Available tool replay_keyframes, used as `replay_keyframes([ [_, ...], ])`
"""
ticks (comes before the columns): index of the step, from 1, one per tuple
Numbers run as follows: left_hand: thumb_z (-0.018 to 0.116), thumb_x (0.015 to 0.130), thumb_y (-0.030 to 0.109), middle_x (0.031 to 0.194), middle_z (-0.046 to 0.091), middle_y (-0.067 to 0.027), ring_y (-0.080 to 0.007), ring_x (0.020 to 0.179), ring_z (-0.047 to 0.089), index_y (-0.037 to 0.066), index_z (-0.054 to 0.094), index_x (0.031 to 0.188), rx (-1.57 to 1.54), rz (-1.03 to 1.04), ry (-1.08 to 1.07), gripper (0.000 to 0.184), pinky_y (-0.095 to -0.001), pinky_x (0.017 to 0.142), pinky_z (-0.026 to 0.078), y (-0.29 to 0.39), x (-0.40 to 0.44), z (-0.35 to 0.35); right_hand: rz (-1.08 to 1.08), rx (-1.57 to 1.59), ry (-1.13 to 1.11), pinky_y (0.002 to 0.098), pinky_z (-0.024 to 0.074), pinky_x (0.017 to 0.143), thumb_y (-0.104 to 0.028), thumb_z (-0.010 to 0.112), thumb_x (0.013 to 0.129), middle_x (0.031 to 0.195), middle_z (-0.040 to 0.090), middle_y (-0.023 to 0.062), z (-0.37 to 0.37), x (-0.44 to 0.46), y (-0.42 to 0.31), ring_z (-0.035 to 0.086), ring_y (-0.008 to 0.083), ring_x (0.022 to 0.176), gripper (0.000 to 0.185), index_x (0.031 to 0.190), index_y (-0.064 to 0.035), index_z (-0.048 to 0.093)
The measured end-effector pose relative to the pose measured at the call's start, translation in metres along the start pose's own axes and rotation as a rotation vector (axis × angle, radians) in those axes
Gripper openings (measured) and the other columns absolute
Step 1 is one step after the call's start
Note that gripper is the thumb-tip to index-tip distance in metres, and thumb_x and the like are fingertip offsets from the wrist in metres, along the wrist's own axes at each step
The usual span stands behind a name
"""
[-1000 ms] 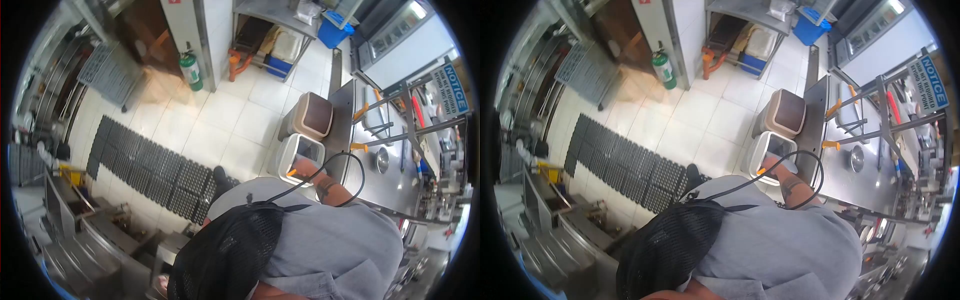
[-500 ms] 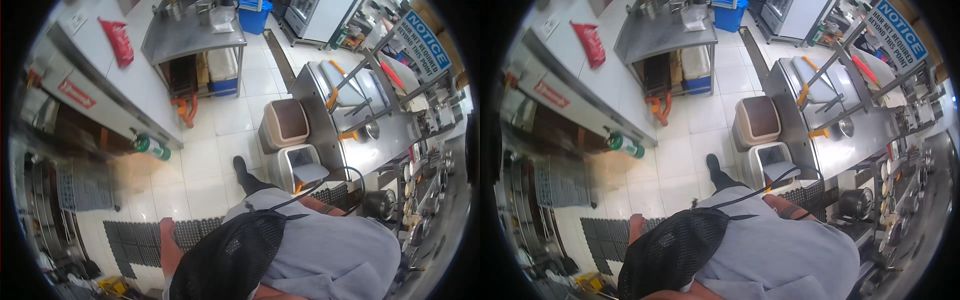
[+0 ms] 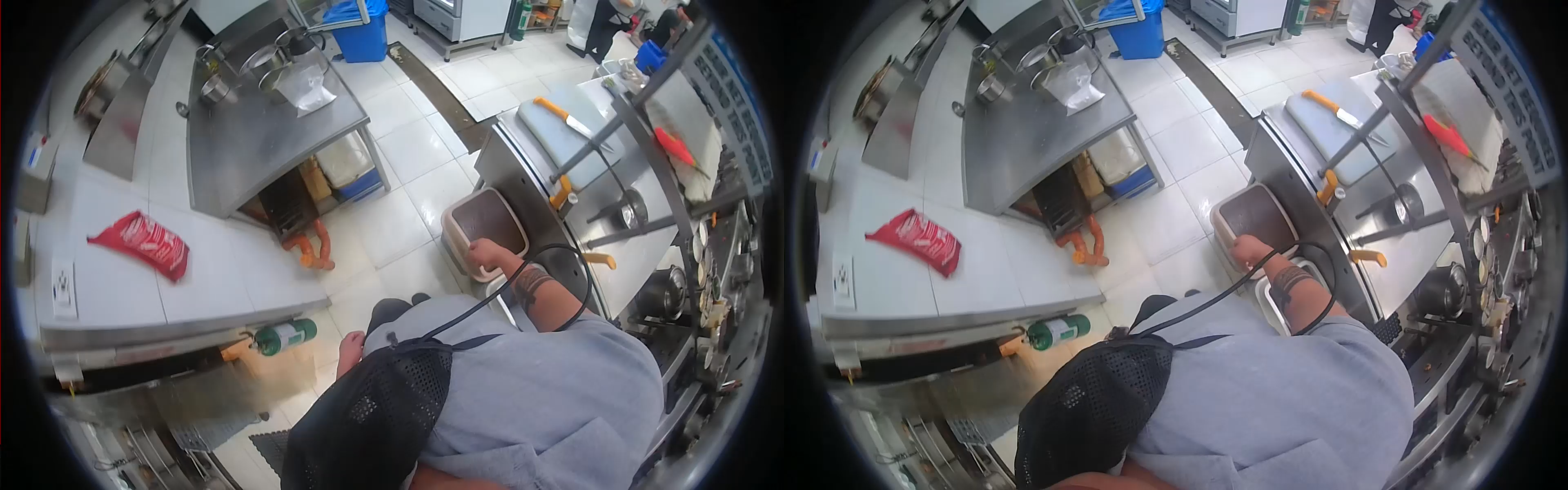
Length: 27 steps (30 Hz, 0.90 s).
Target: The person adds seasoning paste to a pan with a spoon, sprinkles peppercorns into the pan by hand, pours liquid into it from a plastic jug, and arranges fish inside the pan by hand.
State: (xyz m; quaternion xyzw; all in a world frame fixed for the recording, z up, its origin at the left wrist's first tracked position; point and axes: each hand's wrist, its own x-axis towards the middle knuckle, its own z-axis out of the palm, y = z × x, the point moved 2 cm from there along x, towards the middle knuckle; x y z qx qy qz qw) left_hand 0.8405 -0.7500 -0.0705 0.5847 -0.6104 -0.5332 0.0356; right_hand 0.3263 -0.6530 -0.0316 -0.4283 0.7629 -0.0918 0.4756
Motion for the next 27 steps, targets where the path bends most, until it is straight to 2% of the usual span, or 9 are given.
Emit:
replay_keyframes([
  [2, 0.060, 0.092, 0.026, 0.098, 0.072, -0.0135, -0.0212, 0.087, 0.067, 0.000, 0.070, 0.107, -0.045, -0.129, -0.021, 0.032, -0.0355, 0.077, 0.053, -0.002, 0.023, -0.015, 0.090, 0.238, 0.070, 0.0350, 0.0568, 0.060, -0.024, 0.060, 0.084, 0.082, 0.071, 0.0150, -0.029, 0.017, -0.022, 0.069, 0.0237, 0.071, 0.032, 0.101, 0.0014, 0.070],
  [9, 0.058, 0.095, 0.026, 0.092, 0.069, -0.0097, -0.0203, 0.088, 0.065, 0.003, 0.070, 0.104, 0.385, -0.067, -0.343, 0.028, -0.0353, 0.079, 0.050, -0.031, 0.173, -0.058, 0.195, 0.095, -0.027, 0.0417, 0.0558, 0.071, -0.029, 0.060, 0.086, 0.083, 0.072, 0.0148, -0.031, 0.065, 0.009, 0.070, 0.0285, 0.075, 0.032, 0.100, -0.0023, 0.072],
  [12, 0.057, 0.096, 0.026, 0.089, 0.068, -0.0078, -0.0198, 0.088, 0.063, 0.004, 0.070, 0.102, 0.610, 0.126, -0.483, 0.026, -0.0352, 0.080, 0.049, 0.017, 0.261, -0.069, 0.290, 0.080, -0.136, 0.0452, 0.0546, 0.079, -0.032, 0.060, 0.086, 0.092, 0.073, 0.0169, 0.002, 0.055, 0.051, 0.070, 0.0311, 0.078, 0.035, 0.101, -0.0039, 0.074],
  [14, 0.057, 0.096, 0.026, 0.087, 0.067, -0.0066, -0.0195, 0.088, 0.063, 0.005, 0.070, 0.100, 1.001, 0.580, -0.592, 0.025, -0.0351, 0.080, 0.049, 0.061, 0.325, -0.070, 0.452, 0.271, -0.114, 0.0389, 0.0553, 0.064, -0.025, 0.060, 0.089, 0.084, 0.070, 0.0124, -0.015, 0.034, 0.023, 0.068, 0.0247, 0.070, 0.028, 0.097, -0.0015, 0.071],
  [16, 0.056, 0.097, 0.026, 0.086, 0.066, -0.0053, -0.0192, 0.088, 0.062, 0.006, 0.070, 0.099, 1.087, 0.694, -0.658, 0.024, -0.0351, 0.081, 0.048, 0.121, 0.394, -0.060, 0.456, 0.372, -0.010, 0.0352, 0.0541, 0.054, -0.023, 0.058, 0.090, 0.074, 0.067, 0.0097, -0.022, 0.025, 0.007, 0.065, 0.0212, 0.061, 0.024, 0.091, -0.0009, 0.070],
  [18, 0.055, 0.100, 0.028, 0.092, 0.068, -0.0027, -0.0163, 0.087, 0.062, 0.005, 0.066, 0.108, 0.041, -0.053, -0.663, 0.027, -0.0331, 0.080, 0.048, 0.276, 0.403, -0.043, 0.539, 0.641, 0.281, 0.0331, 0.0554, 0.058, -0.025, 0.058, 0.091, 0.079, 0.070, 0.0091, -0.041, 0.013, -0.027, 0.068, 0.0197, 0.067, 0.026, 0.093, -0.0012, 0.069],
  [19, 0.057, 0.100, 0.032, 0.096, 0.069, -0.0036, -0.0136, 0.087, 0.063, 0.004, 0.063, 0.118, 0.125, 0.172, -0.882, 0.033, -0.0310, 0.079, 0.048, 0.338, 0.434, -0.029, 0.555, 0.679, 0.299, 0.0331, 0.0554, 0.058, -0.025, 0.058, 0.091, 0.079, 0.070, 0.0091, -0.040, 0.014, -0.037, 0.068, 0.0197, 0.067, 0.026, 0.093, -0.0012, 0.069],
  [23, 0.056, 0.100, 0.024, 0.099, 0.070, -0.0053, -0.0170, 0.093, 0.065, 0.000, 0.062, 0.120, 0.306, 0.496, -0.921, 0.032, -0.0300, 0.083, 0.051, 0.569, 0.458, 0.027, 0.503, 0.855, 0.566, 0.0373, 0.0557, 0.066, -0.026, 0.061, 0.091, 0.082, 0.072, 0.0128, -0.067, 0.038, -0.071, 0.070, 0.0223, 0.072, 0.027, 0.090, -0.0012, 0.070],
  [27, 0.057, 0.097, 0.028, 0.090, 0.071, -0.0084, -0.0170, 0.083, 0.066, 0.002, 0.067, 0.108, 0.453, 0.648, -0.725, 0.030, -0.0322, 0.075, 0.051, 0.626, 0.563, 0.085, 0.402, 0.576, 0.753, 0.0408, 0.0539, 0.072, -0.027, 0.063, 0.089, 0.085, 0.071, 0.0178, -0.119, 0.069, -0.085, 0.068, 0.0342, 0.075, 0.026, 0.093, -0.0028, 0.071],
])
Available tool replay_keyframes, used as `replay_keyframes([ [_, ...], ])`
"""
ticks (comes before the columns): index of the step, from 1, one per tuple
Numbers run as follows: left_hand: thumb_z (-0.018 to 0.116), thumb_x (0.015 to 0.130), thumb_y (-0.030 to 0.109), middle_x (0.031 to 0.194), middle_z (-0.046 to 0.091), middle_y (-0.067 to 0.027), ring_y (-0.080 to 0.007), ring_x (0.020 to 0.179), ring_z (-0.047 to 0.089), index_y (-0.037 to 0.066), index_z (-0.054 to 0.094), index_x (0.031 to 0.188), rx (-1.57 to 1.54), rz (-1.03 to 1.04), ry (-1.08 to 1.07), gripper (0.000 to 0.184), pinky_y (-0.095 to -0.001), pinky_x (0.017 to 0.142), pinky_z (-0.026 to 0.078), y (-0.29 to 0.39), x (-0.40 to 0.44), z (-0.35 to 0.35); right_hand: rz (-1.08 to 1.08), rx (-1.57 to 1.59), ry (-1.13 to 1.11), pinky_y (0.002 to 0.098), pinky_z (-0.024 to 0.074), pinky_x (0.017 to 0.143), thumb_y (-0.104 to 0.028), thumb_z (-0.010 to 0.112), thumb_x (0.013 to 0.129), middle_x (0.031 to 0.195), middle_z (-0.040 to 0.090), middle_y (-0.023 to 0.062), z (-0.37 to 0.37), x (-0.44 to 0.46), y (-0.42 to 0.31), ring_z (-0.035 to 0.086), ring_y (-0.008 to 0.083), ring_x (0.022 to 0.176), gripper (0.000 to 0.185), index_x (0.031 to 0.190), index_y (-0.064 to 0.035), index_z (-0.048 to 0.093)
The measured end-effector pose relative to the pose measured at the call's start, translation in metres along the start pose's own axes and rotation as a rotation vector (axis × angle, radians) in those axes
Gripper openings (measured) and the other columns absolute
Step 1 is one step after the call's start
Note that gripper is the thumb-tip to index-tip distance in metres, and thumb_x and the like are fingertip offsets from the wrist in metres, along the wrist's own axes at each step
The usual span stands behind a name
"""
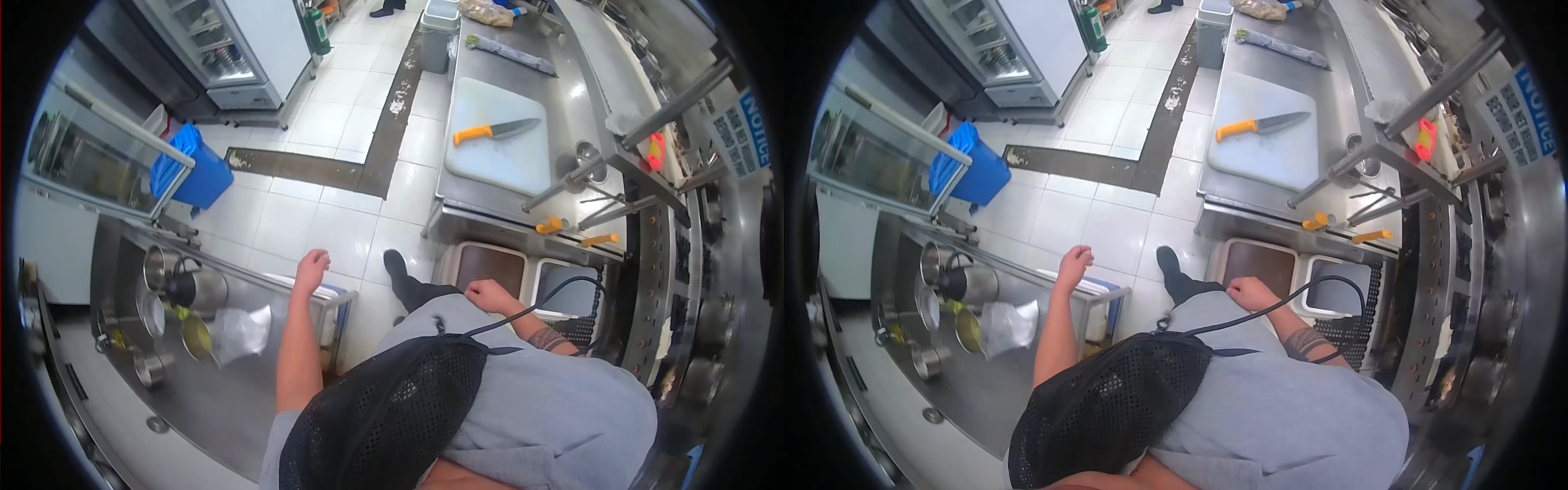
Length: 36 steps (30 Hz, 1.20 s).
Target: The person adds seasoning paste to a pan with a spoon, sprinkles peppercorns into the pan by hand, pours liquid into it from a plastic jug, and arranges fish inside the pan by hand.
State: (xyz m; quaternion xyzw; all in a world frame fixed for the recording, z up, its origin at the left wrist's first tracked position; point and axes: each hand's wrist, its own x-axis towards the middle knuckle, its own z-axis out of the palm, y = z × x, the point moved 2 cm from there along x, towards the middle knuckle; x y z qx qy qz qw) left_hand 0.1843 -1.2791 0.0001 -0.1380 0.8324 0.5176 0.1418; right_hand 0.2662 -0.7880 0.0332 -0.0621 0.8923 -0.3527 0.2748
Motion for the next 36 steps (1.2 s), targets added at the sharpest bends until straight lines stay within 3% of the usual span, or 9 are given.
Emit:
replay_keyframes([
  [4, 0.054, 0.092, 0.035, 0.081, 0.071, -0.0097, -0.0213, 0.075, 0.067, 0.002, 0.069, 0.092, 0.318, -0.126, -0.004, 0.036, -0.0374, 0.069, 0.052, -0.155, 0.050, -0.009, 0.023, 0.072, 0.030, 0.0418, 0.0528, 0.071, -0.027, 0.064, 0.088, 0.085, 0.070, 0.0186, -0.050, 0.065, -0.071, 0.068, 0.0350, 0.078, 0.025, 0.088, -0.0034, 0.071],
  [5, 0.058, 0.090, 0.030, 0.084, 0.072, -0.0120, -0.0218, 0.079, 0.068, 0.000, 0.070, 0.096, 0.560, -0.328, -0.167, 0.033, -0.0376, 0.073, 0.053, -0.125, 0.036, -0.012, 0.014, 0.138, 0.067, 0.0403, 0.0521, 0.068, -0.029, 0.064, 0.089, 0.078, 0.069, 0.0170, -0.054, 0.091, -0.070, 0.068, 0.0305, 0.072, 0.027, 0.085, -0.0032, 0.071],
  [11, 0.059, 0.090, 0.027, 0.083, 0.071, -0.0158, -0.0231, 0.076, 0.069, 0.001, 0.072, 0.096, 0.255, -0.225, -0.177, 0.030, -0.0386, 0.070, 0.054, -0.086, 0.024, 0.000, -0.078, 0.260, 0.076, 0.0309, 0.0480, 0.060, -0.029, 0.064, 0.093, 0.069, 0.064, 0.0062, -0.141, 0.216, -0.167, 0.057, 0.0115, 0.063, 0.030, 0.084, -0.0007, 0.066],
  [19, 0.060, 0.089, 0.027, 0.086, 0.071, -0.0183, -0.0303, 0.081, 0.070, 0.001, 0.071, 0.094, 0.265, -0.314, -0.257, 0.029, -0.0438, 0.073, 0.054, -0.147, 0.107, -0.044, -0.141, -0.089, -0.080, 0.0412, 0.0520, 0.080, -0.029, 0.055, 0.095, 0.093, 0.071, 0.0148, -0.130, 0.365, -0.177, 0.067, 0.0310, 0.088, 0.029, 0.099, -0.0033, 0.067],
  [26, 0.061, 0.088, 0.026, 0.087, 0.071, -0.0206, -0.0366, 0.086, 0.070, 0.001, 0.071, 0.092, 0.765, 0.395, -0.381, 0.028, -0.0483, 0.075, 0.054, -0.131, 0.271, -0.116, 0.098, -0.149, -0.296, 0.0445, 0.0510, 0.080, -0.029, 0.057, 0.091, 0.091, 0.069, 0.0193, -0.102, 0.417, -0.114, 0.066, 0.0357, 0.090, 0.032, 0.095, 0.0001, 0.068],
  [30, 0.063, 0.087, 0.022, 0.078, 0.069, -0.0136, -0.0237, 0.061, 0.066, 0.000, 0.069, 0.090, 0.272, -0.084, -0.497, 0.022, -0.0386, 0.053, 0.052, -0.099, 0.393, -0.162, 0.135, -0.165, -0.256, 0.0421, 0.0525, 0.076, -0.025, 0.059, 0.087, 0.086, 0.067, 0.0161, -0.102, 0.437, -0.072, 0.067, 0.0322, 0.086, 0.028, 0.093, 0.0003, 0.068],
  [32, 0.063, 0.087, 0.021, 0.075, 0.068, -0.0115, -0.0199, 0.055, 0.063, 0.000, 0.068, 0.090, 0.363, -0.018, -0.500, 0.022, -0.0349, 0.048, 0.050, -0.091, 0.452, -0.178, -0.361, -0.451, -0.117, 0.0408, 0.0541, 0.077, -0.021, 0.060, 0.085, 0.089, 0.066, 0.0148, -0.094, 0.445, -0.045, 0.067, 0.0313, 0.086, 0.023, 0.095, -0.0021, 0.069],
  [33, 0.062, 0.088, 0.019, 0.073, 0.067, -0.0111, -0.0191, 0.055, 0.063, 0.000, 0.067, 0.090, 0.338, -0.206, -0.467, 0.020, -0.0337, 0.048, 0.049, -0.081, 0.487, -0.188, 0.123, -0.128, -0.183, 0.0414, 0.0551, 0.079, -0.020, 0.063, 0.082, 0.093, 0.066, 0.0139, -0.101, 0.446, -0.062, 0.067, 0.0317, 0.089, 0.023, 0.099, -0.0058, 0.069],
  [36, 0.058, 0.091, 0.019, 0.074, 0.065, -0.0091, -0.0171, 0.059, 0.062, 0.002, 0.066, 0.095, 0.203, -0.414, -0.392, 0.019, -0.0310, 0.048, 0.047, -0.033, 0.571, -0.206, 0.210, 0.084, -0.058, 0.0406, 0.0551, 0.065, -0.023, 0.063, 0.084, 0.080, 0.066, 0.0110, -0.075, 0.466, -0.024, 0.067, 0.0255, 0.073, 0.025, 0.098, -0.0040, 0.070],
])
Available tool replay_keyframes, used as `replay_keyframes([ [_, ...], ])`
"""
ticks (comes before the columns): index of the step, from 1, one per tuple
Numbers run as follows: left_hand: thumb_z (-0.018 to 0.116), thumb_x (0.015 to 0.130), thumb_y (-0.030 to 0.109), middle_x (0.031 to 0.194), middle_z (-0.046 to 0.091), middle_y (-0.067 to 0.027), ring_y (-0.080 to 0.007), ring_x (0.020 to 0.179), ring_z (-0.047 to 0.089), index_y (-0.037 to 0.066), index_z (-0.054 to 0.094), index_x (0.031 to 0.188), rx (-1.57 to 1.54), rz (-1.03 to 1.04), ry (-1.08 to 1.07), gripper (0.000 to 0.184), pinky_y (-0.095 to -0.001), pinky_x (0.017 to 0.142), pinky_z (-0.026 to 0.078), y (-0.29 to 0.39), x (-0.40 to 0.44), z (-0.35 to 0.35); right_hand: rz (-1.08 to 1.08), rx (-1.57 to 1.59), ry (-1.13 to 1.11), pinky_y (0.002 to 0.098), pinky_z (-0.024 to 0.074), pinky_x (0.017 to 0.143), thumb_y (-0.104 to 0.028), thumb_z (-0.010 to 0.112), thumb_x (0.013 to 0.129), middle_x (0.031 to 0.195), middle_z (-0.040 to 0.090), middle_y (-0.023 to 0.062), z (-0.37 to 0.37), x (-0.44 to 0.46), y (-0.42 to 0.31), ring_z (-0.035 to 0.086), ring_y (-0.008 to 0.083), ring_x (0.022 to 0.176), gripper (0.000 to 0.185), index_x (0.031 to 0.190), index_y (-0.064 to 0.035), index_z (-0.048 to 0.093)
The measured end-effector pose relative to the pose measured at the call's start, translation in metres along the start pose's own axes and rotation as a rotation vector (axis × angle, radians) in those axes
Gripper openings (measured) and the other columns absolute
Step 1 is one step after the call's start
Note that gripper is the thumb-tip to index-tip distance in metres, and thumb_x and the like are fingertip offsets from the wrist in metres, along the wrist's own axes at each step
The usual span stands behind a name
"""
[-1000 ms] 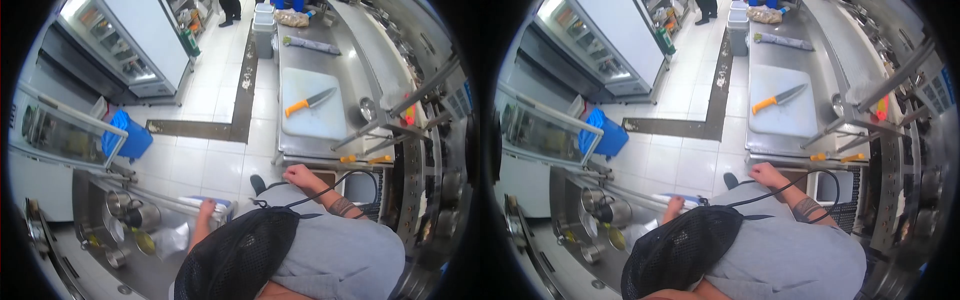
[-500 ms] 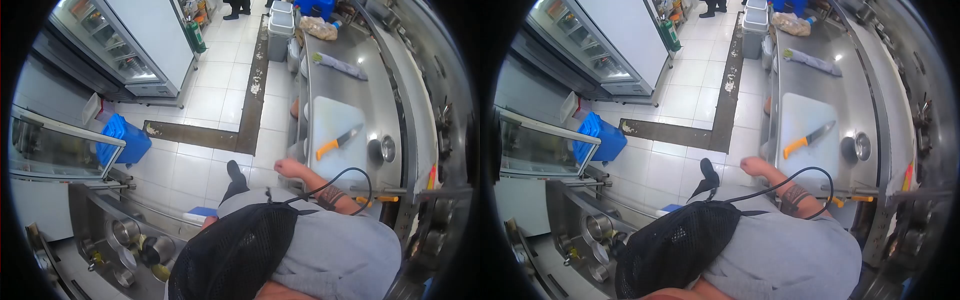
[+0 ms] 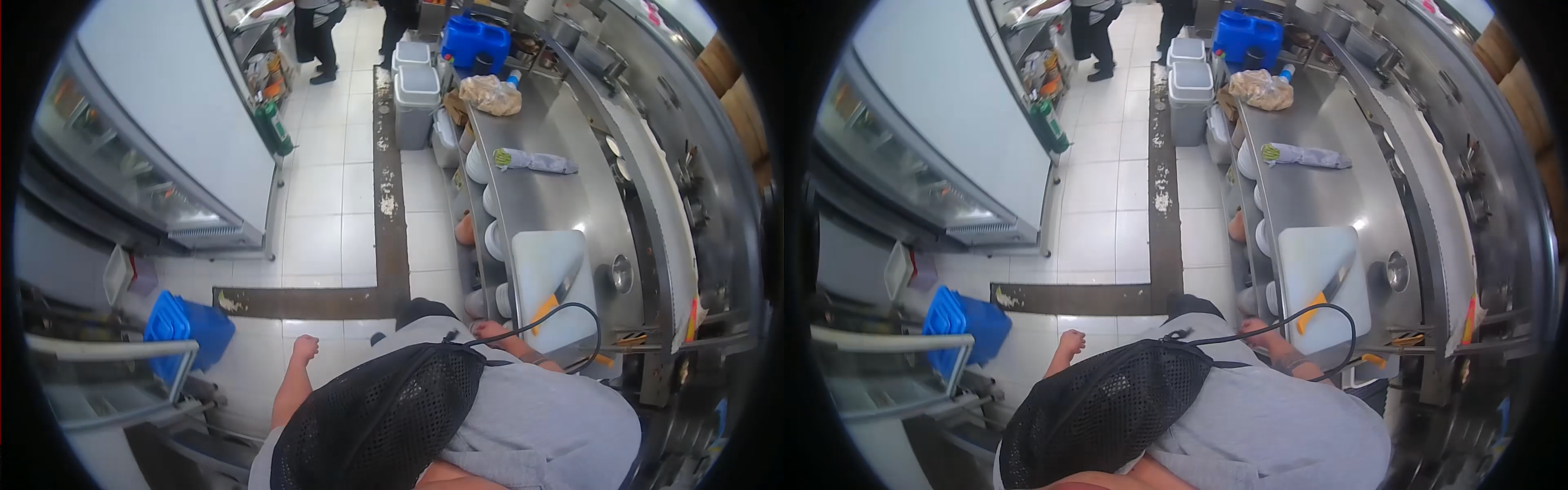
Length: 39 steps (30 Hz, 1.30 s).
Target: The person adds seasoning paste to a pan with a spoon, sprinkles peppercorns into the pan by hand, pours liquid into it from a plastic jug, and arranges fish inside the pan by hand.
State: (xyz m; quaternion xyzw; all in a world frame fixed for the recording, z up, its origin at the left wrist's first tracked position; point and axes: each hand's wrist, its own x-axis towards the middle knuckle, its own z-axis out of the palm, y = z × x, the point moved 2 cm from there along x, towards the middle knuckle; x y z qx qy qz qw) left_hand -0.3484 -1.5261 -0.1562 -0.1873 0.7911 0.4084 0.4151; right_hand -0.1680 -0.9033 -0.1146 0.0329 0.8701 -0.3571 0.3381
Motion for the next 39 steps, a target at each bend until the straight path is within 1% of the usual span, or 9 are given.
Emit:
replay_keyframes([
  [8, 0.063, 0.089, 0.018, 0.077, 0.067, -0.0067, -0.0155, 0.062, 0.063, 0.002, 0.068, 0.093, -0.139, 0.072, 0.158, 0.017, -0.0303, 0.049, 0.048, 0.150, 0.055, -0.041, 0.477, 0.077, -0.142, 0.0398, 0.0579, 0.068, -0.020, 0.066, 0.083, 0.090, 0.073, 0.0174, -0.020, 0.103, 0.001, 0.072, 0.0252, 0.078, 0.027, 0.103, -0.0035, 0.074],
  [10, 0.063, 0.090, 0.019, 0.085, 0.071, -0.0090, -0.0180, 0.072, 0.068, 0.003, 0.071, 0.101, -0.181, 0.046, -0.159, 0.021, -0.0342, 0.060, 0.054, 0.132, 0.116, -0.046, 0.210, -0.148, -0.142, 0.0393, 0.0586, 0.068, -0.018, 0.064, 0.085, 0.091, 0.073, 0.0159, -0.058, 0.156, 0.016, 0.072, 0.0248, 0.078, 0.027, 0.107, -0.0045, 0.073],
  [14, 0.061, 0.091, 0.022, 0.099, 0.073, -0.0147, -0.0210, 0.090, 0.070, 0.004, 0.071, 0.113, 0.533, 0.427, 0.121, 0.030, -0.0360, 0.081, 0.054, 0.139, 0.137, -0.043, -0.022, -0.558, -0.286, 0.0420, 0.0573, 0.067, -0.016, 0.060, 0.083, 0.088, 0.072, 0.0140, -0.181, 0.265, -0.051, 0.071, 0.0290, 0.078, 0.025, 0.104, -0.0065, 0.071],
  [17, 0.059, 0.092, 0.027, 0.096, 0.072, -0.0175, -0.0247, 0.089, 0.070, 0.001, 0.070, 0.110, 0.052, 0.105, 0.081, 0.033, -0.0405, 0.079, 0.055, 0.165, 0.137, -0.057, -0.157, -0.812, -0.070, 0.0451, 0.0524, 0.062, -0.015, 0.060, 0.079, 0.079, 0.066, 0.0140, -0.264, 0.368, -0.051, 0.066, 0.0317, 0.073, 0.015, 0.086, -0.0054, 0.070],
  [19, 0.061, 0.091, 0.026, 0.091, 0.071, -0.0174, -0.0261, 0.084, 0.071, -0.001, 0.070, 0.106, -0.046, 0.042, 0.112, 0.033, -0.0432, 0.072, 0.055, 0.225, 0.117, -0.074, 0.392, 0.477, 0.233, 0.0352, 0.0513, 0.059, -0.016, 0.058, 0.089, 0.078, 0.065, 0.0073, -0.349, 0.380, -0.143, 0.065, 0.0210, 0.071, 0.015, 0.091, -0.0047, 0.068],
  [30, 0.064, 0.086, 0.027, 0.085, 0.073, -0.0177, -0.0291, 0.075, 0.071, -0.001, 0.072, 0.098, 0.291, 0.121, -0.042, 0.031, -0.0441, 0.066, 0.057, 0.323, 0.306, -0.174, 0.358, 0.091, 0.055, 0.0430, 0.0549, 0.062, -0.027, 0.061, 0.087, 0.075, 0.069, 0.0151, -0.426, 0.509, -0.183, 0.068, 0.0275, 0.066, 0.029, 0.096, 0.0003, 0.067],
  [34, 0.065, 0.085, 0.028, 0.086, 0.073, -0.0178, -0.0298, 0.075, 0.071, 0.000, 0.073, 0.097, 0.545, 0.272, -0.108, 0.032, -0.0439, 0.068, 0.057, 0.432, 0.375, -0.249, -0.128, -0.393, -0.148, 0.0381, 0.0569, 0.058, -0.020, 0.062, 0.087, 0.081, 0.071, 0.0129, -0.425, 0.501, -0.185, 0.071, 0.0270, 0.071, 0.025, 0.098, 0.0018, 0.068],
  [36, 0.065, 0.083, 0.030, 0.080, 0.073, -0.0161, -0.0313, 0.076, 0.071, 0.002, 0.075, 0.093, 0.579, 0.233, -0.161, 0.032, -0.0428, 0.077, 0.055, 0.481, 0.433, -0.298, 0.649, 0.612, 0.170, 0.0354, 0.0583, 0.059, -0.019, 0.062, 0.088, 0.088, 0.071, 0.0125, -0.433, 0.499, -0.206, 0.072, 0.0253, 0.074, 0.024, 0.099, 0.0014, 0.068],
  [39, 0.063, 0.084, 0.026, 0.074, 0.071, -0.0170, -0.0295, 0.071, 0.070, 0.000, 0.073, 0.086, 0.366, 0.145, -0.006, 0.028, -0.0416, 0.068, 0.055, 0.548, 0.525, -0.377, 0.677, 0.803, 0.276, 0.0357, 0.0587, 0.058, -0.023, 0.061, 0.091, 0.088, 0.071, 0.0123, -0.440, 0.512, -0.223, 0.072, 0.0213, 0.072, 0.026, 0.103, -0.0012, 0.067],
])
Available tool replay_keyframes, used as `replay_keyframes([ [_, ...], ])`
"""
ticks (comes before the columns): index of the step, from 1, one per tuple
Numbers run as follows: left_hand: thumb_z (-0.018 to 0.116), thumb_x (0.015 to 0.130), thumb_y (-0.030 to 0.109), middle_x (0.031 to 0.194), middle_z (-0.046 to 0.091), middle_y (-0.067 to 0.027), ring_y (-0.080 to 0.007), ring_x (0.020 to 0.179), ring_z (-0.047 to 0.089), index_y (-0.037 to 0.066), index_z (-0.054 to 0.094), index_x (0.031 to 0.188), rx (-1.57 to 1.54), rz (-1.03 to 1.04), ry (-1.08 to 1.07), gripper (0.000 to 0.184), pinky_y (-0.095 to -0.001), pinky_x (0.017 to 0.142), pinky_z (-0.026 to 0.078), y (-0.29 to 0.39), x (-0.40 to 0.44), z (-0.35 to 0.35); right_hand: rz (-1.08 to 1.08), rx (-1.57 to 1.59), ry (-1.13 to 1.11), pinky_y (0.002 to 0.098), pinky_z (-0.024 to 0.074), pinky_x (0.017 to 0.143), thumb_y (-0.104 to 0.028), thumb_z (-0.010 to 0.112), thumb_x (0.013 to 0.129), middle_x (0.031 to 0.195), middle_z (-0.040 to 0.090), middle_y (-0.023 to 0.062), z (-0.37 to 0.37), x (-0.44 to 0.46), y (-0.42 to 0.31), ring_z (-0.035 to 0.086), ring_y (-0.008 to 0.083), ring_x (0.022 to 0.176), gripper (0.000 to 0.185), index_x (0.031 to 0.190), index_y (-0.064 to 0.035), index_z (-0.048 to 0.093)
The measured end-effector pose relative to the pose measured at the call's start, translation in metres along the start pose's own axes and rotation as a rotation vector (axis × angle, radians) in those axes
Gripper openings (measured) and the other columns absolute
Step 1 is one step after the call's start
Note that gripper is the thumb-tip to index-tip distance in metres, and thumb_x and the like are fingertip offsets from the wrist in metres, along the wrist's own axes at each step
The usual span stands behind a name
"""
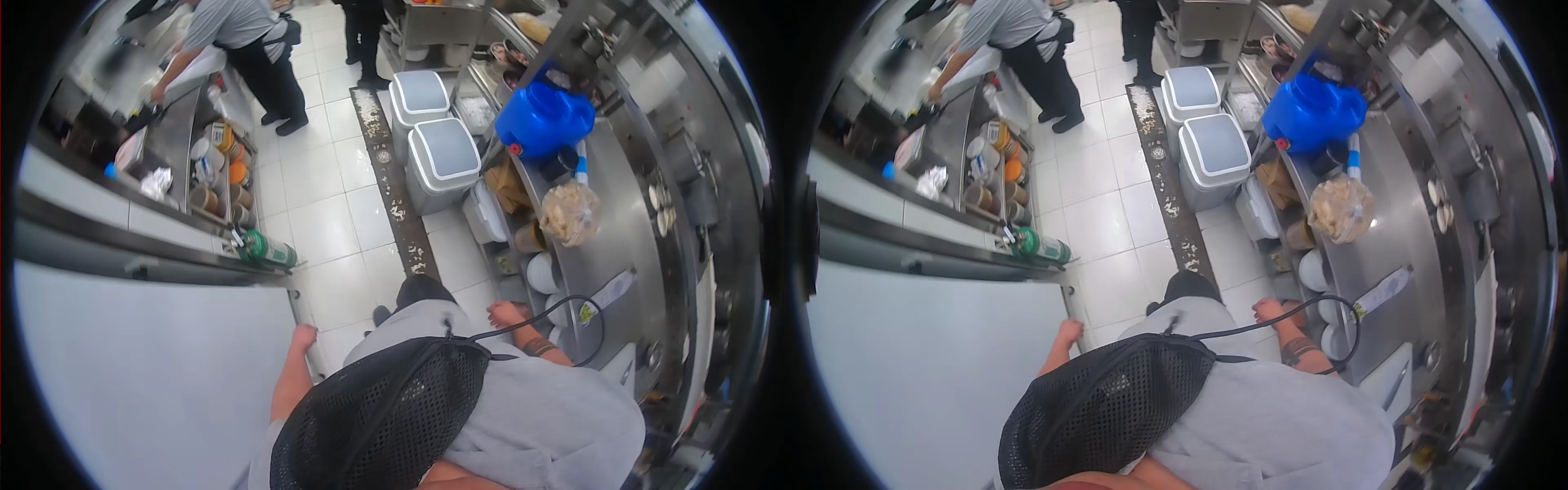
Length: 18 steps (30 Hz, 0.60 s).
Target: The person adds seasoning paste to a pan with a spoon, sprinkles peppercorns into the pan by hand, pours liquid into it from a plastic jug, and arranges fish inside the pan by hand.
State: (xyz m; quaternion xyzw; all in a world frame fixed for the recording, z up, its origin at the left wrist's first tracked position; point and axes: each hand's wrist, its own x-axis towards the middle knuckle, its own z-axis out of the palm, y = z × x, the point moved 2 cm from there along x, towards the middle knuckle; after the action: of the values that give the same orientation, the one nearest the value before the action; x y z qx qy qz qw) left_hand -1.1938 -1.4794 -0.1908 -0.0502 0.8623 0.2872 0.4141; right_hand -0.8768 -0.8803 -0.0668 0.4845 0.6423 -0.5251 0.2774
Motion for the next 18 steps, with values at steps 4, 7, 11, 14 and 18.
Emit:
replay_keyframes([
  [4, 0.060, 0.089, 0.021, 0.078, 0.067, -0.0087, -0.0188, 0.066, 0.065, 0.002, 0.067, 0.095, -0.212, 0.003, 0.103, 0.021, -0.0336, 0.058, 0.051, 0.123, 0.037, -0.118, 0.068, -0.116, 0.023, 0.0388, 0.0601, 0.058, -0.020, 0.063, 0.090, 0.084, 0.070, 0.0121, 0.027, 0.031, -0.027, 0.070, 0.0235, 0.068, 0.025, 0.103, 0.0016, 0.067],
  [7, 0.060, 0.092, 0.019, 0.084, 0.066, -0.0048, -0.0136, 0.067, 0.062, 0.004, 0.065, 0.102, -0.364, 0.001, 0.090, 0.019, -0.0303, 0.056, 0.050, 0.179, 0.080, -0.149, 0.107, -0.212, -0.070, 0.0375, 0.0578, 0.051, -0.021, 0.064, 0.087, 0.079, 0.070, 0.0109, 0.038, 0.074, -0.060, 0.071, 0.0223, 0.064, 0.020, 0.096, -0.0027, 0.067],
  [11, 0.057, 0.093, 0.015, 0.077, 0.064, -0.0043, -0.0142, 0.065, 0.060, 0.002, 0.067, 0.093, -0.408, -0.010, -0.037, 0.016, -0.0286, 0.056, 0.048, 0.224, 0.105, -0.156, -0.071, -0.396, -0.171, 0.0375, 0.0571, 0.050, -0.016, 0.067, 0.080, 0.070, 0.067, 0.0109, 0.039, 0.140, -0.150, 0.068, 0.0223, 0.059, 0.016, 0.089, -0.0031, 0.069],
  [14, 0.061, 0.090, 0.024, 0.092, 0.071, -0.0098, -0.0220, 0.079, 0.068, 0.004, 0.072, 0.098, -0.021, 0.033, -0.186, 0.024, -0.0371, 0.068, 0.052, 0.263, 0.115, -0.161, -0.046, -0.382, -0.195, 0.0375, 0.0551, 0.050, -0.020, 0.061, 0.085, 0.076, 0.070, 0.0114, 0.017, 0.226, -0.256, 0.069, 0.0223, 0.062, 0.020, 0.089, -0.0025, 0.070],
  [18, 0.061, 0.091, 0.032, 0.110, 0.070, -0.0203, -0.0354, 0.097, 0.068, 0.003, 0.072, 0.109, -0.153, 0.063, 0.009, 0.036, -0.0424, 0.085, 0.051, 0.181, 0.229, -0.146, -0.213, -0.373, 0.051, 0.0359, 0.0476, 0.045, -0.022, 0.054, 0.090, 0.067, 0.064, 0.0083, -0.031, 0.272, -0.428, 0.061, 0.0196, 0.053, 0.023, 0.087, -0.0019, 0.065],
])
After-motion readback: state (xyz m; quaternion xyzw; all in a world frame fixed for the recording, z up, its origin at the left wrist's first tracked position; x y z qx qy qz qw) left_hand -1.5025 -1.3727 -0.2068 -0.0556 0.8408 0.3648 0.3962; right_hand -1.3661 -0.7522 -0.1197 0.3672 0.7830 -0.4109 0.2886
